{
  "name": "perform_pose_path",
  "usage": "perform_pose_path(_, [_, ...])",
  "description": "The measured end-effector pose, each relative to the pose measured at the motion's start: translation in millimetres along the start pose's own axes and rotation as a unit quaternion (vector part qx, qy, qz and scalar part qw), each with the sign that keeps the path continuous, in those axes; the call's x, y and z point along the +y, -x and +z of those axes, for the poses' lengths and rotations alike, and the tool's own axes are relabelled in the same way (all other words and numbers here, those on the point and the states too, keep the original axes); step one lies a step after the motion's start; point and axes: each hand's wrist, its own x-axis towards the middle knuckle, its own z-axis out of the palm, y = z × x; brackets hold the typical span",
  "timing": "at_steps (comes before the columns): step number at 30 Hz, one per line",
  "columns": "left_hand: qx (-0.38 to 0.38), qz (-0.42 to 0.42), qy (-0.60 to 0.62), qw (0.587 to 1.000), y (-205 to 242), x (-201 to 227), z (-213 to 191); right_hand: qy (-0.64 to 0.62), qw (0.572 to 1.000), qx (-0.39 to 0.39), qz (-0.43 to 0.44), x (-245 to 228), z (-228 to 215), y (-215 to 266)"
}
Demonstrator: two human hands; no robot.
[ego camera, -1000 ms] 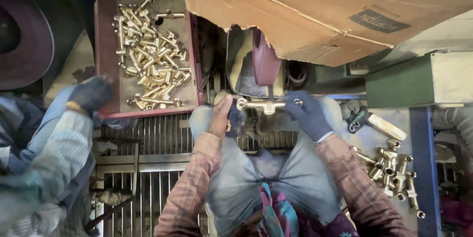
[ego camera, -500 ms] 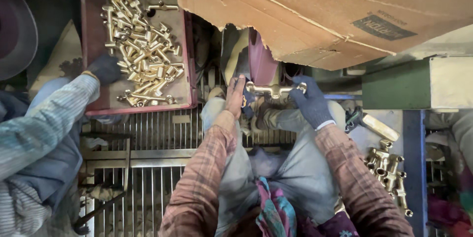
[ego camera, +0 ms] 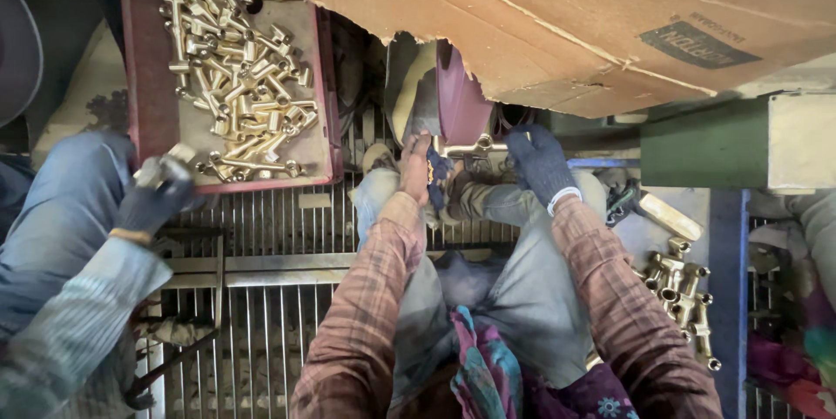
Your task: The person sits on a metal grate floor and repeatedly rubs brass-colored metal parts against a rotating grinding wheel. They handle the parts one at a time, rotating them to polish different surfaces, and place the finished pieces into a blue bin.
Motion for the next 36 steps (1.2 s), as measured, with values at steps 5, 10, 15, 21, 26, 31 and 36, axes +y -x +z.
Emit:
perform_pose_path(5, [-0.055,-0.057,0.034,0.996,5.2,7.9,0.2,-0.040,0.998,-0.018,0.049,-7.1,-1.0,-5.7])
perform_pose_path(10, [-0.095,-0.081,0.065,0.990,-0.1,1.5,-5.2,-0.036,0.995,-0.014,0.097,-11.0,-0.6,-11.6])
perform_pose_path(15, [-0.116,-0.164,0.122,0.972,-20.8,-14.3,-19.4,-0.027,0.988,-0.011,0.151,-7.2,-3.9,-22.4])
perform_pose_path(21, [-0.132,-0.153,0.066,0.977,-2.6,6.1,-16.7,0.004,0.988,-0.033,0.149,-9.4,-9.6,-22.9])
perform_pose_path(26, [-0.159,-0.038,0.003,0.987,62.1,41.0,-9.3,0.062,0.995,-0.071,-0.024,12.5,-30.7,18.1])
perform_pose_path(31, [-0.147,0.081,-0.034,0.985,73.2,53.8,5.7,0.096,0.944,-0.005,-0.316,40.9,-34.7,26.7])
perform_pose_path(36, [-0.122,0.126,-0.053,0.983,40.9,48.1,11.3,0.157,0.925,0.038,-0.343,32.3,-29.3,12.2])
